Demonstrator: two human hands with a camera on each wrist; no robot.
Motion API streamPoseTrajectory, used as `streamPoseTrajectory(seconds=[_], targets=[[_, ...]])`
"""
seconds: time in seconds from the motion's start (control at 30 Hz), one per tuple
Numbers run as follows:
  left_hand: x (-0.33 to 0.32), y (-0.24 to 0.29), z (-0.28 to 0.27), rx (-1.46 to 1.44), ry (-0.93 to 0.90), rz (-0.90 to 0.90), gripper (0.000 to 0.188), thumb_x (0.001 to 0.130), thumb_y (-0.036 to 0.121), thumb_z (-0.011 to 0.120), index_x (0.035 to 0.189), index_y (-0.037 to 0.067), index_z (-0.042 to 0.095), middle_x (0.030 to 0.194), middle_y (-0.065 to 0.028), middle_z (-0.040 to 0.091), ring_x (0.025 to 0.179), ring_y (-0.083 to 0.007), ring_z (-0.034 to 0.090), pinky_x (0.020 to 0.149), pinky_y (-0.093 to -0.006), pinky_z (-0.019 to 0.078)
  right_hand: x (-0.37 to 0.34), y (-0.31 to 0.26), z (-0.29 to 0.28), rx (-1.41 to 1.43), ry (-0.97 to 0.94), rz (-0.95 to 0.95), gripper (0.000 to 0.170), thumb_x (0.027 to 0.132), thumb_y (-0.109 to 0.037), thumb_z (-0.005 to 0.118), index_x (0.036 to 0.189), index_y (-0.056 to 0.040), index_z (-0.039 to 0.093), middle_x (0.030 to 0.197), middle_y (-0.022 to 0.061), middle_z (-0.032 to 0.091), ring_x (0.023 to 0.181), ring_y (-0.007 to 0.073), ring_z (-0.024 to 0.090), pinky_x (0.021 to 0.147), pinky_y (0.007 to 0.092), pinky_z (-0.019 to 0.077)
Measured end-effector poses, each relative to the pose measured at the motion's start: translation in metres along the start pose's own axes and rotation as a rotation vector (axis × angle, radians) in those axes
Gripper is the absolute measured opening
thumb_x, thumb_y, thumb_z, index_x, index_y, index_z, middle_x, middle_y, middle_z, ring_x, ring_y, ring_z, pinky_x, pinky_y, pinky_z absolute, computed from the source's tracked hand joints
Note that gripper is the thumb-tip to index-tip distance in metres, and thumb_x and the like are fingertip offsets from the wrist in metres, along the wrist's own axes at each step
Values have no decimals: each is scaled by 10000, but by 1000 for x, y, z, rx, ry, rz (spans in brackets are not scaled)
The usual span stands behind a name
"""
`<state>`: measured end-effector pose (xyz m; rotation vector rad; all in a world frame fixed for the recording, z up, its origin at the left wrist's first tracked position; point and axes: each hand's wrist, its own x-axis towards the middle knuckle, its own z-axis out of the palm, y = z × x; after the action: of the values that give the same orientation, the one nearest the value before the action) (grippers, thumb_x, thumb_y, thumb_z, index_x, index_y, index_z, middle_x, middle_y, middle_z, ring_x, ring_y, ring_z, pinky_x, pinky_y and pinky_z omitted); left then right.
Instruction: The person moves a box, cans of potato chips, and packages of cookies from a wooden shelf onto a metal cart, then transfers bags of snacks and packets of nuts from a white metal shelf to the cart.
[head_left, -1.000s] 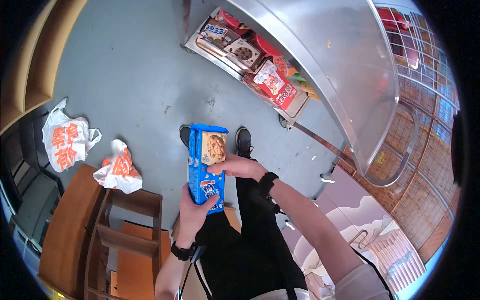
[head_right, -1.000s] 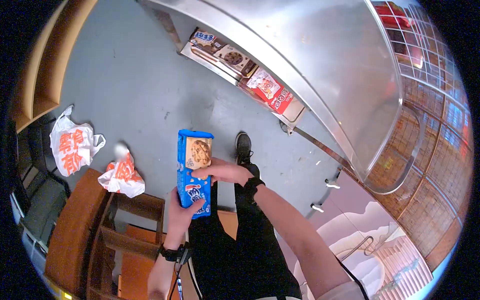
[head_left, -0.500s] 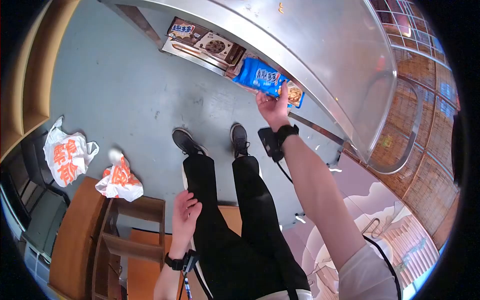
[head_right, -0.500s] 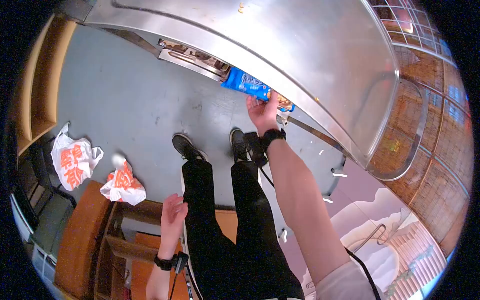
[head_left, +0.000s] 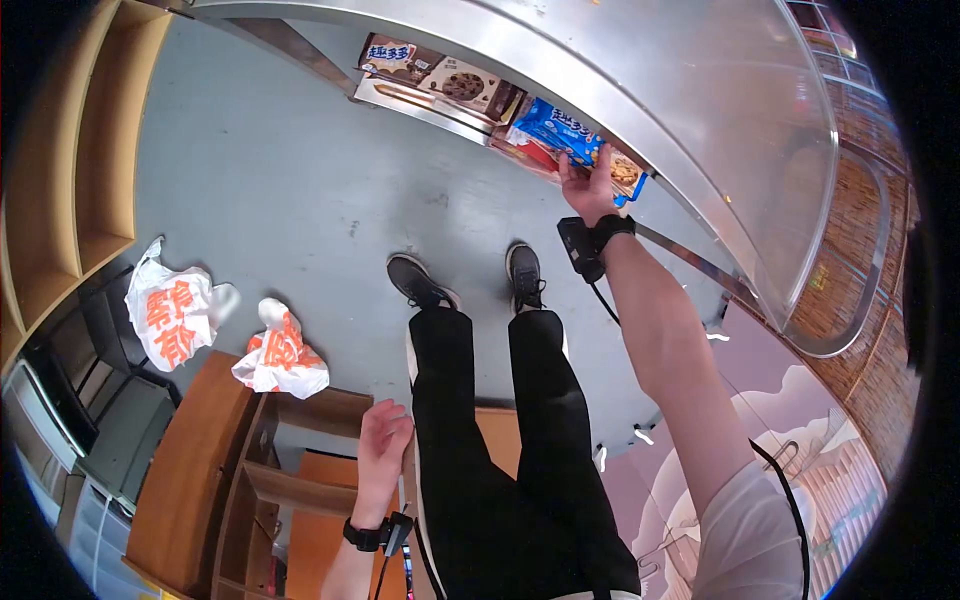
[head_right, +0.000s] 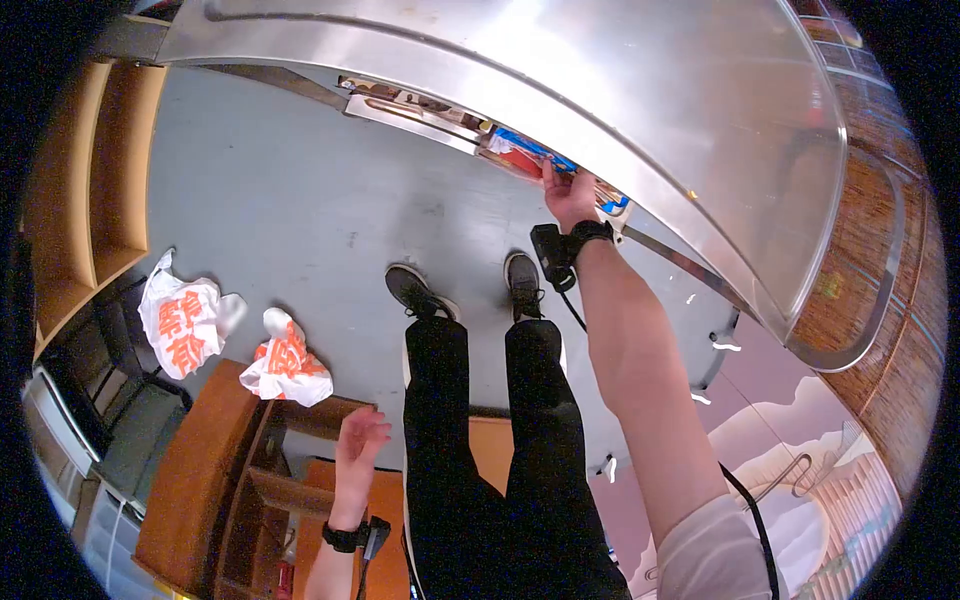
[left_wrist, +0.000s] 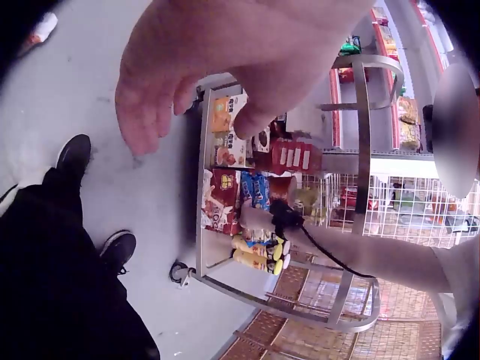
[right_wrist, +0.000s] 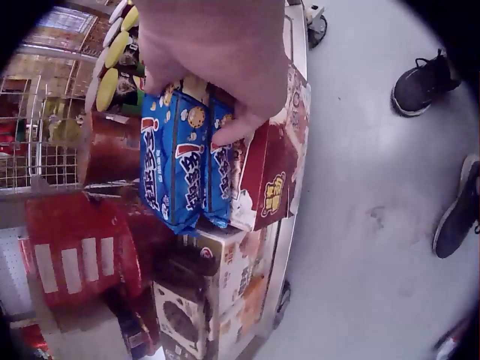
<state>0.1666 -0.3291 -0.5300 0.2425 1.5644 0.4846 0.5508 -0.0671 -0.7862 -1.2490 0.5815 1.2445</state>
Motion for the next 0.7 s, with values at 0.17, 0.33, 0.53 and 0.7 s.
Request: streamPoseTrajectory(seconds=[0.17,0.33,0.53,0.7], targets=[[2,3,-1,-48,-28,-54,393,930,89,627,1291,63,476,1166,-58,590,1061,-150,577,930,-284,467,0,-10,-6,-202,-15,40,626,808,-574,695,1105,-37,572,1108,124,627,1038,267,616,899,402,548],[3,12,6,-81,-6,-86,385,934,102,629,1288,60,481,1171,-58,591,1078,-152,569,935,-283,464,-3,-9,-11,-532,-6,107,848,716,-724,683,1158,-17,527,1095,110,586,1069,282,583,933,411,519],[12,13,14,-43,-26,-49,356,937,105,626,1265,39,504,1165,-71,606,1080,-150,571,958,-277,448,-27,-20,-1,-892,-86,190,916,730,-832,546,1166,-26,554,1115,103,603,1041,248,596,881,376,496],[3,16,14,-82,-63,-24,314,941,88,610,1238,27,527,1143,-83,619,1075,-153,580,970,-281,444,-60,-20,-2,-1383,-243,339,777,834,-754,504,1128,-40,592,1020,88,651,941,184,627,848,351,493]])
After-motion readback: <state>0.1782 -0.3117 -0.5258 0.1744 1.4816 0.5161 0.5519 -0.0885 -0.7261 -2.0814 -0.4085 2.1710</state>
